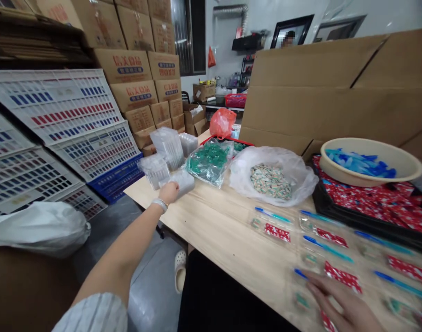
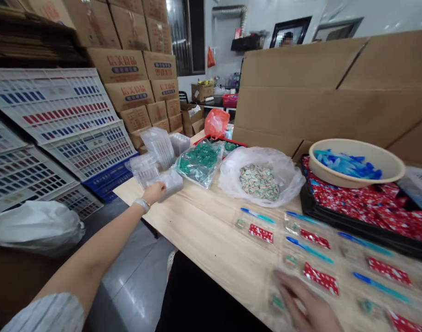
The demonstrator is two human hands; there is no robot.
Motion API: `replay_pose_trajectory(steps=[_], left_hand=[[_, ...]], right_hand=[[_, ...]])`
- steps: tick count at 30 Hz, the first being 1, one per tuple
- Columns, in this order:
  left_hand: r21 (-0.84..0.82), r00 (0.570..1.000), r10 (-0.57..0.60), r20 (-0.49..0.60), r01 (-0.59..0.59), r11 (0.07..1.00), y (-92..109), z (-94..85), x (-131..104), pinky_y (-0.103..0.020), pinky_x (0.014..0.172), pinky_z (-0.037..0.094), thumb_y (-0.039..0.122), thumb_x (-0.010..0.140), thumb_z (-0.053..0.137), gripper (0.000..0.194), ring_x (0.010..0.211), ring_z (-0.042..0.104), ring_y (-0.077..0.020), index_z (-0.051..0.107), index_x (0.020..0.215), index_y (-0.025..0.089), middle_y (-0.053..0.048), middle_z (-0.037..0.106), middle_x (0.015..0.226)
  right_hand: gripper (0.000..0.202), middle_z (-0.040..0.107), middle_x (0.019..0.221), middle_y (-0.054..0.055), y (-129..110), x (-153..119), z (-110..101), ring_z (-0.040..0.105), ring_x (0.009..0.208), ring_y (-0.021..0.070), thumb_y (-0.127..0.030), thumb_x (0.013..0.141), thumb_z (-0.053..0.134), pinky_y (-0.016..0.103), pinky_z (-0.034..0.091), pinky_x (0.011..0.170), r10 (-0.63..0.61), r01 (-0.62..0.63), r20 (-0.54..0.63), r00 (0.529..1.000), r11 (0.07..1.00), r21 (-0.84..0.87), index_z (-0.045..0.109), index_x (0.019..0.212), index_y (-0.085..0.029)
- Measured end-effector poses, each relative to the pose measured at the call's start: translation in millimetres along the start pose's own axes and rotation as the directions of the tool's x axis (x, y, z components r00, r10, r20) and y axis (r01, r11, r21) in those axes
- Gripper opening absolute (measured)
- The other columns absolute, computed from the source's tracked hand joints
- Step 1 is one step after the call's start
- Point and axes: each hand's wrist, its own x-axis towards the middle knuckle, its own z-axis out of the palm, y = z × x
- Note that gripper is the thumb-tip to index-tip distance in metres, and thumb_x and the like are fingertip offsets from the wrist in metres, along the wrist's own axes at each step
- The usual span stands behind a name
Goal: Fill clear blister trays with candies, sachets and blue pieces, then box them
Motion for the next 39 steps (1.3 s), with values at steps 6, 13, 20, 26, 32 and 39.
replay_pose_trajectory(steps=[6, 13, 20, 26, 32, 39], left_hand=[[-0.087, 0.981, 0.168, 0.095, -0.159, 0.983, -1.8, 0.7, -42.7, -0.033, 0.080, 0.041, 0.026, 0.076, 0.044, 0.022, 0.087, 0.056, -0.0219, 0.062, 0.085, 0.017, -0.010, 0.062, 0.090], [-0.171, 0.877, 0.325, 0.355, -0.280, 0.945, -16.4, 0.1, -31.2, -0.050, 0.100, 0.014, 0.064, 0.053, 0.059, 0.092, 0.128, 0.019, -0.0337, 0.032, 0.131, 0.024, -0.016, 0.025, 0.139], [-0.274, 0.845, 0.347, 0.406, -0.249, 0.929, -23.2, 5.2, -29.6, -0.046, 0.101, 0.014, 0.062, 0.054, 0.061, 0.096, 0.129, 0.015, -0.0341, 0.024, 0.135, 0.025, -0.015, 0.015, 0.143], [-0.336, 0.842, 0.373, 0.390, -0.247, 0.909, -26.9, 7.6, -26.4, -0.044, 0.101, 0.014, 0.063, 0.058, 0.058, 0.093, 0.129, 0.016, -0.0313, 0.021, 0.135, 0.028, -0.012, 0.018, 0.143], [-0.348, 0.838, 0.384, 0.387, -0.254, 0.903, -28.7, 9.9, -25.8, -0.045, 0.101, 0.014, 0.061, 0.059, 0.059, 0.091, 0.129, 0.016, -0.0312, 0.022, 0.135, 0.028, -0.012, 0.019, 0.143], [-0.293, 0.848, 0.361, 0.387, -0.258, 0.921, -23.9, 6.4, -30.0, -0.045, 0.101, 0.016, 0.054, 0.061, 0.060, 0.087, 0.128, 0.017, -0.0319, 0.023, 0.134, 0.026, -0.012, 0.019, 0.142]], right_hand=[[0.026, 0.062, 0.096, 0.008, -101.4, 155.7, 75.2, 0.058, 0.089, 0.0179, -0.028, 0.084, 0.041, 0.032, 0.049, 0.078, -0.352, 0.310, 0.384, 0.854, 0.935, 0.170, 0.056, 0.105, -0.021], [0.054, 0.055, 0.108, 0.010, -129.5, 289.2, 189.0, 0.047, 0.104, 0.0247, -0.044, 0.063, 0.067, 0.039, 0.039, 0.087, -0.539, 0.601, 0.660, 0.523, 0.782, 0.163, 0.055, 0.109, -0.019], [0.074, 0.048, 0.118, 0.012, -128.8, 291.8, 198.1, 0.041, 0.109, 0.0305, -0.058, 0.053, 0.067, 0.046, 0.034, 0.088, -0.524, 0.594, 0.713, 0.466, 0.782, 0.187, 0.051, 0.114, -0.019], [0.064, 0.049, 0.117, 0.010, -122.7, 297.4, 203.9, 0.041, 0.109, 0.0285, -0.057, 0.057, 0.064, 0.044, 0.034, 0.087, -0.550, 0.569, 0.706, 0.447, 0.783, 0.250, 0.054, 0.109, -0.021], [0.066, 0.046, 0.120, 0.009, -116.1, 297.5, 207.4, 0.039, 0.110, 0.0277, -0.057, 0.055, 0.066, 0.042, 0.033, 0.088, -0.560, 0.544, 0.700, 0.443, 0.789, 0.286, 0.053, 0.111, -0.024], [0.064, 0.045, 0.122, 0.009, -116.0, 295.4, 205.1, 0.039, 0.110, 0.0276, -0.051, 0.058, 0.067, 0.042, 0.033, 0.089, -0.568, 0.567, 0.690, 0.449, 0.778, 0.271, 0.051, 0.113, -0.023]])
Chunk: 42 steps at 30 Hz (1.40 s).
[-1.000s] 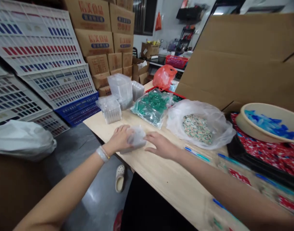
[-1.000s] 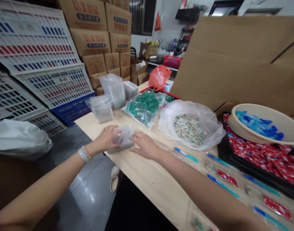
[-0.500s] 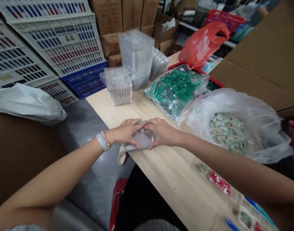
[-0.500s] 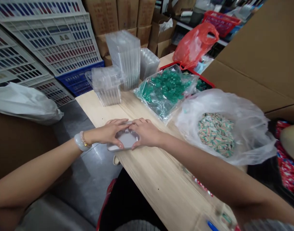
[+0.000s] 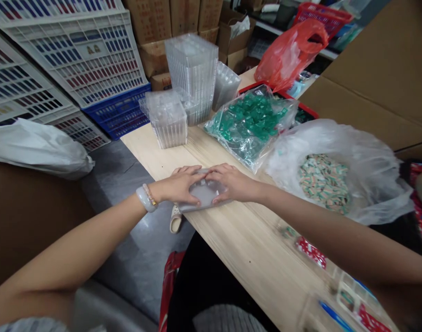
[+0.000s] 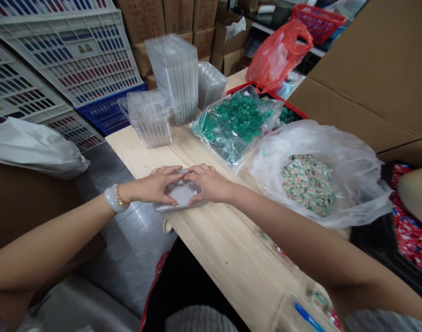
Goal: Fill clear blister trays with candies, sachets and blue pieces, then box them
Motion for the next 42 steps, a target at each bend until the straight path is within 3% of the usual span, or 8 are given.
replay_pose_trajectory(steps=[7, 17, 24, 27, 31, 35, 38, 42], left_hand=[[0.154, 0.989, -0.045, -0.138, 0.066, 0.986, 16.4, 9.6, -9.6, -0.047, 0.102, 0.011, 0.051, 0.063, 0.056, 0.089, 0.128, 0.016, -0.0339, 0.020, 0.134, 0.013, -0.018, 0.017, 0.142], [0.104, 0.994, 0.027, -0.105, -0.016, 0.994, -0.7, 3.4, -11.8, -0.040, 0.101, 0.020, 0.058, 0.066, 0.054, 0.080, 0.129, 0.019, -0.0284, 0.028, 0.132, 0.019, -0.014, 0.019, 0.142], [0.116, 0.974, 0.031, -0.222, -0.005, 0.993, 10.4, 10.9, -13.7, -0.048, 0.102, 0.016, 0.051, 0.064, 0.059, 0.084, 0.128, 0.018, -0.0322, 0.026, 0.133, 0.016, -0.016, 0.021, 0.141], [0.014, 0.888, 0.039, -0.459, -0.037, 0.999, 13.0, -3.6, -32.2, -0.049, 0.100, 0.022, 0.052, 0.064, 0.060, 0.083, 0.126, 0.024, -0.0313, 0.027, 0.132, 0.018, -0.015, 0.028, 0.138], [-0.196, 0.615, -0.090, -0.784, -0.107, 0.975, 14.3, -26.9, -61.4, -0.031, 0.076, 0.045, 0.040, 0.076, 0.054, 0.035, 0.089, 0.056, -0.0170, 0.054, 0.104, 0.018, -0.007, 0.059, 0.101], [-0.203, 0.724, -0.039, -0.689, -0.141, 0.969, 28.5, -19.7, -54.2, -0.023, 0.058, 0.043, 0.033, 0.080, 0.051, 0.022, 0.060, 0.054, -0.0106, 0.060, 0.071, 0.015, -0.001, 0.059, 0.065], [0.001, 0.820, 0.211, -0.532, -0.248, 0.969, 54.9, 6.5, -30.9, -0.026, 0.067, 0.044, 0.032, 0.082, 0.047, 0.022, 0.072, 0.056, -0.0137, 0.061, 0.079, 0.016, -0.004, 0.061, 0.076], [0.263, 0.776, 0.616, -0.138, -0.571, 0.778, 93.2, 52.9, -9.8, -0.033, 0.095, 0.033, 0.020, 0.083, 0.044, 0.032, 0.114, 0.043, -0.0181, 0.050, 0.114, 0.023, -0.005, 0.051, 0.121]], right_hand=[[0.020, 0.053, 0.105, 0.013, -39.3, -17.5, 0.6, 0.046, 0.099, 0.0261, -0.022, 0.078, 0.050, 0.044, 0.030, 0.086, -0.070, 0.056, -0.042, 0.997, 0.958, -0.282, 0.059, 0.094, -0.014], [0.014, 0.059, 0.081, 0.004, -26.9, -8.9, -3.9, 0.054, 0.080, 0.0140, -0.015, 0.081, 0.048, 0.026, 0.038, 0.075, -0.111, 0.105, 0.138, 0.984, 0.993, 0.047, 0.062, 0.081, -0.014], [0.022, 0.059, 0.082, 0.011, -59.1, 0.9, 0.5, 0.056, 0.069, 0.0192, -0.008, 0.078, 0.040, 0.028, 0.036, 0.055, -0.036, 0.153, 0.299, 0.954, 0.913, -0.378, 0.060, 0.087, -0.011], [0.020, 0.058, 0.081, 0.008, -65.6, -13.4, -22.9, 0.054, 0.069, 0.0174, -0.008, 0.078, 0.040, 0.025, 0.035, 0.052, -0.065, 0.144, 0.197, 0.978, 0.895, -0.422, 0.058, 0.084, -0.014], [0.016, 0.053, 0.077, 0.007, -69.4, -78.0, -55.3, 0.051, 0.069, 0.0158, -0.016, 0.082, 0.037, 0.026, 0.037, 0.057, 0.113, -0.224, -0.303, 0.946, 0.905, -0.362, 0.051, 0.075, -0.016], [0.018, 0.050, 0.071, 0.005, -64.9, -130.6, -23.1, 0.050, 0.064, 0.0151, -0.020, 0.084, 0.034, 0.026, 0.038, 0.058, 0.411, -0.522, -0.441, 0.798, 0.837, -0.165, 0.046, 0.071, -0.017], [0.017, 0.051, 0.075, 0.006, -50.5, -131.3, 16.8, 0.050, 0.066, 0.0160, -0.018, 0.084, 0.033, 0.027, 0.037, 0.058, 0.573, -0.660, -0.441, 0.691, 0.748, -0.063, 0.046, 0.073, -0.017], [0.014, 0.050, 0.077, 0.006, -31.1, -119.1, 32.1, 0.050, 0.071, 0.0169, -0.019, 0.084, 0.033, 0.028, 0.038, 0.063, 0.598, -0.628, -0.486, 0.637, 0.768, 0.121, 0.044, 0.075, -0.018]])
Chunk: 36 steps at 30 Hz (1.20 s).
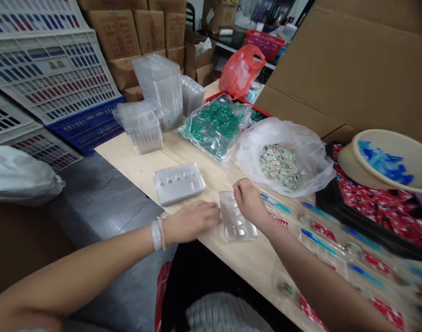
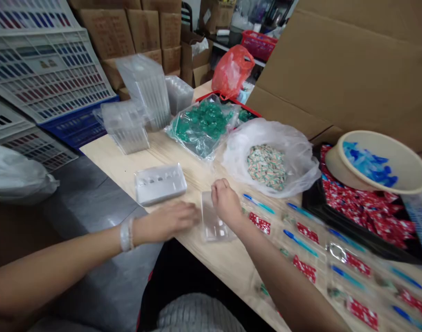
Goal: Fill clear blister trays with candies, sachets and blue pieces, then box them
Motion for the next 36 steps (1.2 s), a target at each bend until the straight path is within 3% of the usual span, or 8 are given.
replay_pose_trajectory(steps=[3, 6, 10, 15, 18, 27, 31, 36], left_hand=[[0.173, 0.993, -0.113, 0.031, 0.106, 0.979, 0.1, 20.2, 0.3, -0.043, 0.103, 0.020, 0.016, 0.082, 0.042, 0.044, 0.128, 0.025, -0.0226, 0.040, 0.125, 0.024, -0.005, 0.035, 0.137], [0.307, 0.887, -0.445, -0.127, 0.461, 0.832, -27.4, 19.2, -15.2, -0.055, 0.101, 0.013, 0.022, 0.081, 0.046, 0.048, 0.130, 0.015, -0.0313, 0.036, 0.128, 0.026, -0.007, 0.029, 0.140], [0.334, 0.802, -0.553, -0.225, 0.597, 0.729, -54.2, 7.1, -16.0, -0.059, 0.099, 0.013, 0.023, 0.082, 0.045, 0.044, 0.130, 0.013, -0.0348, 0.040, 0.126, 0.022, -0.011, 0.033, 0.137], [0.167, 0.996, -0.026, 0.084, 0.012, 0.986, -16.4, 24.9, 24.0, -0.038, 0.104, 0.020, 0.016, 0.085, 0.034, 0.033, 0.125, 0.031, -0.0188, 0.049, 0.114, 0.021, -0.004, 0.046, 0.127], [0.090, 0.981, 0.072, 0.182, -0.090, 0.992, 9.6, 40.7, 20.6, -0.034, 0.096, 0.032, 0.015, 0.086, 0.028, 0.030, 0.104, 0.050, -0.0172, 0.057, 0.092, 0.020, -0.002, 0.059, 0.100], [-0.031, 0.870, -0.448, 0.207, 0.463, 0.886, 41.7, 36.7, -22.2, -0.031, 0.062, 0.042, 0.019, 0.083, 0.033, 0.023, 0.068, 0.058, -0.0187, 0.055, 0.075, 0.021, -0.004, 0.058, 0.076], [0.015, 0.858, -0.499, 0.123, 0.501, 0.865, 30.4, 31.4, -5.9, -0.038, 0.078, 0.041, 0.034, 0.079, 0.047, 0.023, 0.093, 0.053, -0.0253, 0.058, 0.091, 0.018, -0.010, 0.057, 0.099], [0.023, 0.856, -0.514, 0.053, 0.514, 0.858, -5.2, 29.7, -19.4, -0.049, 0.097, 0.023, 0.053, 0.062, 0.062, 0.076, 0.123, 0.026, -0.0330, 0.037, 0.128, 0.026, -0.012, 0.029, 0.136]], right_hand=[[0.012, 0.049, 0.075, 0.005, 5.2, 2.3, -10.0, 0.049, 0.072, 0.0170, -0.019, 0.084, 0.034, 0.028, 0.038, 0.064, -0.007, 0.019, -0.113, 0.994, 0.994, 0.105, 0.043, 0.075, -0.018], [0.012, 0.047, 0.072, 0.003, 7.3, -6.8, -27.7, 0.046, 0.069, 0.0154, -0.021, 0.084, 0.036, 0.028, 0.037, 0.063, -0.043, 0.083, -0.213, 0.976, 0.980, 0.183, 0.041, 0.073, -0.019], [0.013, 0.045, 0.066, 0.000, 6.4, -18.2, -48.9, 0.044, 0.063, 0.0133, -0.021, 0.083, 0.038, 0.026, 0.035, 0.059, -0.034, 0.110, -0.292, 0.956, 0.962, 0.249, 0.040, 0.070, -0.020], [0.015, 0.042, 0.063, -0.001, 14.5, -25.9, -76.1, 0.043, 0.060, 0.0122, -0.025, 0.085, 0.037, 0.025, 0.035, 0.057, 0.092, 0.020, -0.357, 0.929, 0.954, 0.299, 0.039, 0.071, -0.020], [0.016, 0.046, 0.066, 0.000, 16.6, -37.0, -82.6, 0.046, 0.063, 0.0123, -0.023, 0.086, 0.036, 0.025, 0.037, 0.059, 0.015, 0.054, -0.291, 0.957, 0.972, 0.228, 0.040, 0.071, -0.019], [0.020, 0.055, 0.095, 0.009, 17.8, -8.3, 25.3, 0.053, 0.083, 0.0175, -0.012, 0.085, 0.035, 0.028, 0.041, 0.067, -0.265, 0.403, 0.429, 0.863, 0.875, -0.270, 0.051, 0.096, -0.013], [0.020, 0.057, 0.097, 0.010, 27.2, 0.2, 28.3, 0.053, 0.090, 0.0191, -0.019, 0.086, 0.039, 0.030, 0.040, 0.075, -0.205, 0.336, 0.409, 0.889, 0.900, -0.279, 0.053, 0.099, -0.012], [0.029, 0.061, 0.082, 0.008, 6.8, -34.3, 15.9, 0.055, 0.081, 0.0163, -0.030, 0.089, 0.034, 0.029, 0.040, 0.073, -0.209, 0.262, 0.354, 0.911, 0.959, -0.109, 0.059, 0.090, -0.015]])
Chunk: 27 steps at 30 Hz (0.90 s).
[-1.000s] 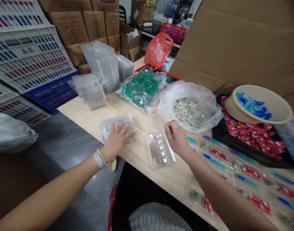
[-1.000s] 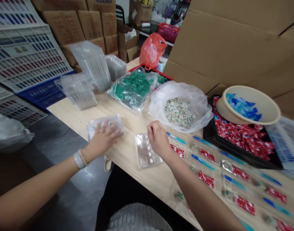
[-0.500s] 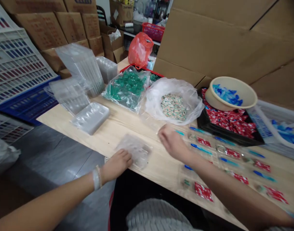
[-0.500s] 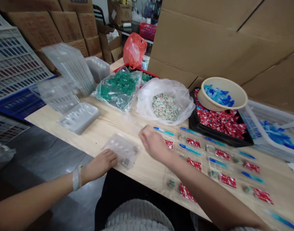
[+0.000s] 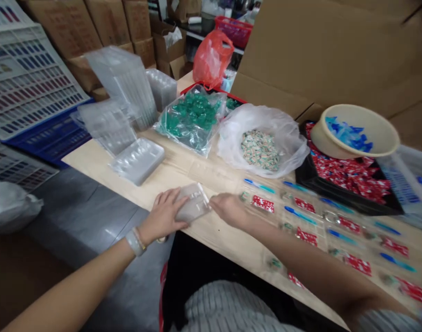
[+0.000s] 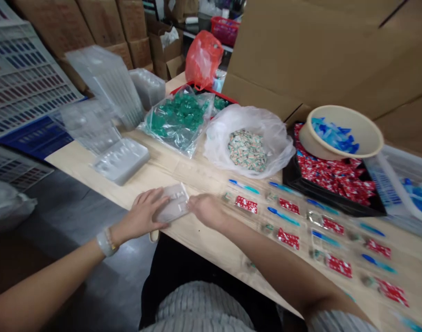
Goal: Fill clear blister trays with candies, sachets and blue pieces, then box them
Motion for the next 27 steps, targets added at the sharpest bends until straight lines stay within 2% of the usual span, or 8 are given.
replay_pose_trajectory(steps=[3, 5, 8, 13, 16, 21, 27], left_hand=[[-0.051, 0.997, 0.032, 0.065, -0.029, 0.998, -15.8, 3.1, -1.5, -0.045, 0.099, 0.022, 0.054, 0.064, 0.060, 0.075, 0.124, 0.025, -0.0293, 0.033, 0.130, 0.031, -0.009, 0.025, 0.139], [-0.069, 0.994, 0.055, 0.092, -0.049, 0.996, -20.5, 4.3, -1.4, -0.044, 0.100, 0.020, 0.056, 0.065, 0.058, 0.074, 0.125, 0.022, -0.0287, 0.031, 0.131, 0.032, -0.008, 0.023, 0.140], [-0.083, 0.991, 0.077, 0.110, -0.068, 0.994, -23.4, 4.6, -0.4, -0.044, 0.100, 0.019, 0.055, 0.069, 0.055, 0.071, 0.126, 0.020, -0.0284, 0.030, 0.131, 0.034, -0.007, 0.021, 0.141], [-0.081, 0.992, 0.085, 0.093, -0.078, 0.994, -21.5, 4.2, -1.4, -0.045, 0.099, 0.020, 0.047, 0.071, 0.056, 0.067, 0.124, 0.022, -0.0288, 0.031, 0.131, 0.032, -0.007, 0.022, 0.141], [-0.048, 0.996, 0.078, 0.049, -0.076, 0.996, -14.1, 5.1, -4.3, -0.047, 0.098, 0.021, 0.042, 0.069, 0.058, 0.068, 0.124, 0.023, -0.0304, 0.033, 0.131, 0.027, -0.010, 0.025, 0.139], [0.000, 0.999, 0.039, -0.034, -0.039, 0.999, -2.9, 10.4, -11.2, -0.049, 0.100, 0.018, 0.033, 0.068, 0.057, 0.070, 0.125, 0.022, -0.0327, 0.031, 0.131, 0.018, -0.015, 0.025, 0.139], [0.023, 0.996, 0.027, -0.085, -0.025, 0.999, -9.1, 13.7, -17.4, -0.051, 0.101, 0.017, 0.038, 0.068, 0.055, 0.076, 0.129, 0.017, -0.0324, 0.023, 0.133, 0.014, -0.018, 0.019, 0.141]], right_hand=[[0.026, 0.060, 0.089, 0.007, -19.1, -0.8, 8.2, 0.054, 0.086, 0.0177, -0.036, 0.084, 0.045, 0.030, 0.040, 0.073, -0.219, 0.213, 0.062, 0.974, 0.973, 0.095, 0.058, 0.097, -0.018], [0.025, 0.060, 0.091, 0.007, -23.2, 6.6, 13.7, 0.053, 0.088, 0.0189, -0.034, 0.081, 0.051, 0.031, 0.039, 0.074, -0.274, 0.265, 0.097, 0.957, 0.959, 0.100, 0.059, 0.099, -0.017], [0.020, 0.060, 0.087, 0.006, -18.2, 18.0, 18.1, 0.054, 0.084, 0.0171, -0.029, 0.081, 0.051, 0.030, 0.039, 0.075, -0.325, 0.310, 0.135, 0.936, 0.943, 0.119, 0.060, 0.093, -0.016], [0.021, 0.060, 0.082, 0.006, -14.7, 22.4, 18.8, 0.055, 0.082, 0.0162, -0.030, 0.084, 0.045, 0.030, 0.039, 0.074, -0.377, 0.369, 0.104, 0.921, 0.926, 0.083, 0.061, 0.086, -0.016], [0.021, 0.060, 0.084, 0.007, -24.1, 22.7, 17.6, 0.055, 0.081, 0.0179, -0.025, 0.084, 0.043, 0.032, 0.040, 0.073, -0.403, 0.406, 0.113, 0.908, 0.914, -0.006, 0.061, 0.086, -0.014], [0.020, 0.060, 0.085, 0.011, -47.0, 30.4, 16.8, 0.057, 0.075, 0.0187, -0.016, 0.082, 0.042, 0.031, 0.043, 0.063, -0.444, 0.473, 0.235, 0.865, 0.877, -0.087, 0.060, 0.089, -0.011], [0.024, 0.062, 0.084, 0.011, -67.8, 34.3, 9.2, 0.059, 0.074, 0.0197, -0.008, 0.080, 0.039, 0.030, 0.044, 0.058, -0.473, 0.529, 0.323, 0.819, 0.842, -0.108, 0.063, 0.086, -0.011]])
